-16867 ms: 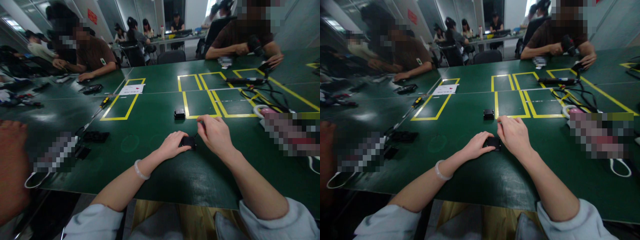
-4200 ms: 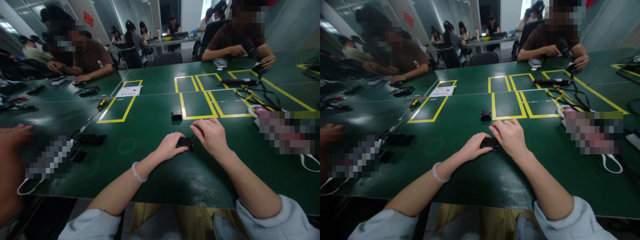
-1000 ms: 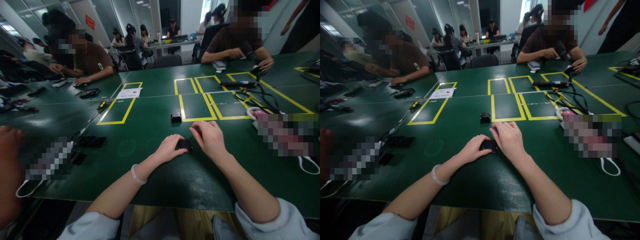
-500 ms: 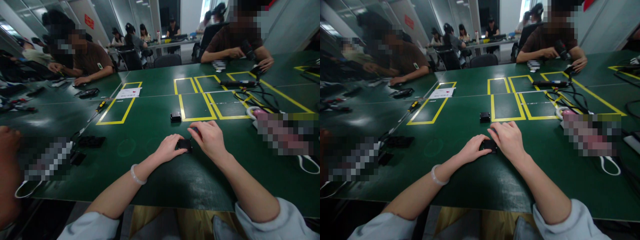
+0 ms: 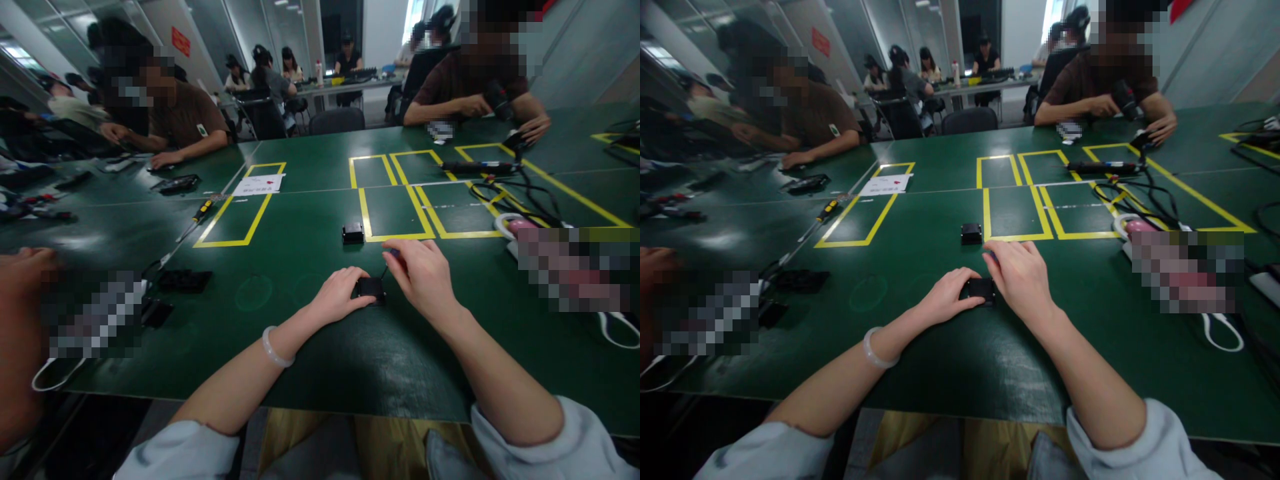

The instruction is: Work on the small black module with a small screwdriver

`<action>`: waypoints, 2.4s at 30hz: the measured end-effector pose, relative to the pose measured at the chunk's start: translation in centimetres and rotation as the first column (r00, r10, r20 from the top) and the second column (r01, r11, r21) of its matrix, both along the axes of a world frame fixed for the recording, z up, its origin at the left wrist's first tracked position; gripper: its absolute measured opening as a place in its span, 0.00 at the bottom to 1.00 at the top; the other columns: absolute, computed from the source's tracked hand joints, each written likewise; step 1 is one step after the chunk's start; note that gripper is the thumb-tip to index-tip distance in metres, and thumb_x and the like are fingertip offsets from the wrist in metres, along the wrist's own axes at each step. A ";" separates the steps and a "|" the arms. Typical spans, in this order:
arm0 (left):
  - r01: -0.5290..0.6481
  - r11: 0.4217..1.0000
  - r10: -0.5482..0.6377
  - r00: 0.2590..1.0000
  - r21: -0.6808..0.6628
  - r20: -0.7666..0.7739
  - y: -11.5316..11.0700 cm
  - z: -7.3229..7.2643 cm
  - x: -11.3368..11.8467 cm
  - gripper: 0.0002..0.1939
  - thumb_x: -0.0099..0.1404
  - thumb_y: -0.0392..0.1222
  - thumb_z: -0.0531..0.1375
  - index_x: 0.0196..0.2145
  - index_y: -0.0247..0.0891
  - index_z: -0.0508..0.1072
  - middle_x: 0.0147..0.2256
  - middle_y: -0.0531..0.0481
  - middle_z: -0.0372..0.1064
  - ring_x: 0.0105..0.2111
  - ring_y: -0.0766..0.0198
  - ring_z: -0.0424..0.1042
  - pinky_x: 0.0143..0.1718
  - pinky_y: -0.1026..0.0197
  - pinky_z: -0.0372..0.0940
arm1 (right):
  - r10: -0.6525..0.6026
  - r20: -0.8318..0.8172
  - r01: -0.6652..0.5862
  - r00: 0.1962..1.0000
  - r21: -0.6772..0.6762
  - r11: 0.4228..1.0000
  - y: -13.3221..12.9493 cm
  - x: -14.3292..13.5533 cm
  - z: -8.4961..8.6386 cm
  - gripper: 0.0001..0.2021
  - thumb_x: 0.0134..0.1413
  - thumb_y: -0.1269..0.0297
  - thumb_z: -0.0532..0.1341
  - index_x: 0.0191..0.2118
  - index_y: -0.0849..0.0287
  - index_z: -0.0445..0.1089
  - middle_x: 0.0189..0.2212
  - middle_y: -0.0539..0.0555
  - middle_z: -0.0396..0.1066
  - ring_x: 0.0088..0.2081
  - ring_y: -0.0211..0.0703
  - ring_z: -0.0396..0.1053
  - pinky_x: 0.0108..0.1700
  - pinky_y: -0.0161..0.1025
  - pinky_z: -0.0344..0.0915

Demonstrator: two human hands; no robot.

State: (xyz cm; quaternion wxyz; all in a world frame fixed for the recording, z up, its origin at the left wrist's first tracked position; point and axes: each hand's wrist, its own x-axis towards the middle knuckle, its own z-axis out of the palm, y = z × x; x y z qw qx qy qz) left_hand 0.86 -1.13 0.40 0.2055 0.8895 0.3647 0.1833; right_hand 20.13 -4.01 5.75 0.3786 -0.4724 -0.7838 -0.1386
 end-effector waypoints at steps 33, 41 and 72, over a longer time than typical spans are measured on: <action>-0.006 1.000 0.006 1.000 0.004 -0.007 -0.1 0.0 0.0 0.20 0.62 0.52 0.61 0.46 0.38 0.65 0.42 0.47 0.67 0.43 0.55 0.68 0.45 0.53 0.63 | -0.061 0.056 0.065 0.997 -0.079 0.995 0.3 -0.1 -0.3 0.09 0.64 0.62 0.52 0.35 0.58 0.65 0.26 0.51 0.70 0.27 0.39 0.64 0.37 0.38 0.54; -0.007 1.000 0.007 1.000 0.005 -0.005 0.0 -0.1 0.0 0.19 0.63 0.53 0.61 0.46 0.39 0.65 0.42 0.47 0.67 0.43 0.55 0.67 0.45 0.54 0.63 | -0.084 0.078 0.091 0.993 -0.089 0.992 0.2 -0.1 -0.1 0.08 0.63 0.66 0.51 0.39 0.60 0.65 0.29 0.52 0.71 0.32 0.40 0.67 0.39 0.39 0.54; -0.009 1.000 0.009 1.000 -0.012 0.000 0.0 -0.1 0.0 0.19 0.62 0.53 0.61 0.46 0.39 0.65 0.42 0.46 0.67 0.43 0.55 0.68 0.46 0.53 0.63 | -0.092 0.074 0.097 0.993 -0.074 0.993 0.2 -0.1 -0.1 0.08 0.63 0.67 0.50 0.40 0.60 0.65 0.30 0.53 0.72 0.32 0.41 0.67 0.39 0.39 0.54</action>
